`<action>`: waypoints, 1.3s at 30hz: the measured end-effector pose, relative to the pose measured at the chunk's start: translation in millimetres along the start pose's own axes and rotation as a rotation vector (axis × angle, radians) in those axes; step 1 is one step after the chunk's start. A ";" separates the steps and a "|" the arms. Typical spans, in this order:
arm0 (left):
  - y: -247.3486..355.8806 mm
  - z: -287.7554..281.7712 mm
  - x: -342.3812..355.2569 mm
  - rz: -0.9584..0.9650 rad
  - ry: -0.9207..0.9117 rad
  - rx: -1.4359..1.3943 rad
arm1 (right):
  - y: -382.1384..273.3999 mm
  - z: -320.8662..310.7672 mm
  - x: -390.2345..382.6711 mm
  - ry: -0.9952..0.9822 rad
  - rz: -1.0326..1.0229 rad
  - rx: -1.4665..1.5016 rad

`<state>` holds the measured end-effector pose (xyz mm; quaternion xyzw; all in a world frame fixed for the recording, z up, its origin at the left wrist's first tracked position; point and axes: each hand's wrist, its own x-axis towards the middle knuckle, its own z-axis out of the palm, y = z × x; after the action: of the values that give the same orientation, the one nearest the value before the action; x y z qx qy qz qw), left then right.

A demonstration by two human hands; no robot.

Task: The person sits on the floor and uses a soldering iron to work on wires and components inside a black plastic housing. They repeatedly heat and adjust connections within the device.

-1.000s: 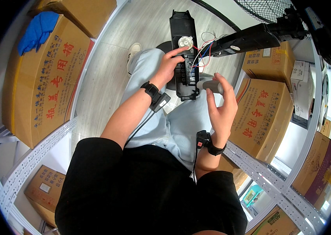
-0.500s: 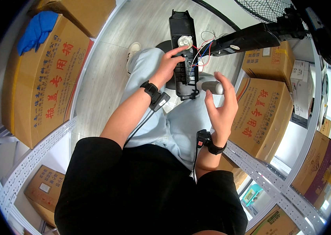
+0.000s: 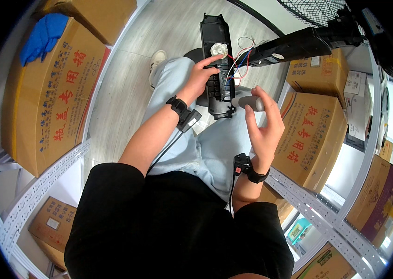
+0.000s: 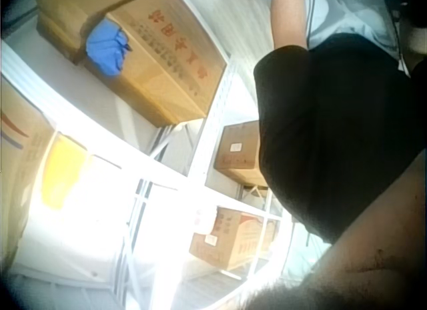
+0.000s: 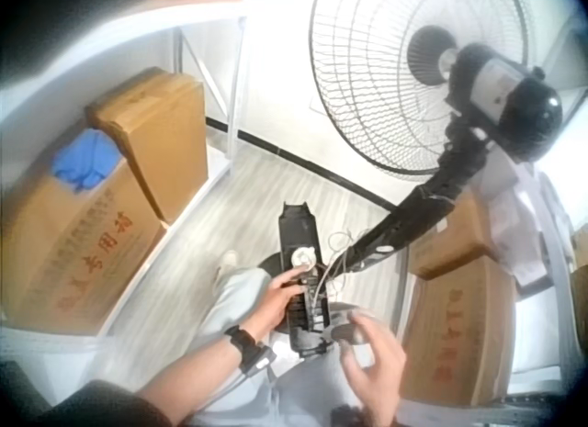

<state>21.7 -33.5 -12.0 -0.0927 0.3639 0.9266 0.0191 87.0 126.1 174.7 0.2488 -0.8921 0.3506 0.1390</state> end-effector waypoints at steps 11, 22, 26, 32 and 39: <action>-1.6 0.3 0.6 0.026 0.011 0.036 | 2.0 0.1 0.3 0.070 0.031 -0.031; 0.9 1.4 -1.2 0.000 0.005 0.028 | 3.7 -1.3 -4.9 0.007 0.050 -0.090; -2.3 0.4 0.6 0.027 0.006 0.031 | 4.8 0.2 -2.5 0.005 -0.008 0.019; -1.3 1.0 0.0 0.002 0.000 0.025 | 4.1 2.1 -4.7 0.011 -0.016 0.039; 1.7 2.5 -0.9 -0.010 -0.001 -0.004 | 2.0 1.2 -4.0 0.039 0.001 0.031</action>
<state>22.0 -33.0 -8.9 -0.0942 0.3618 0.9272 0.0237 89.2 127.9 171.1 0.2437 -0.8838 0.3691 0.1526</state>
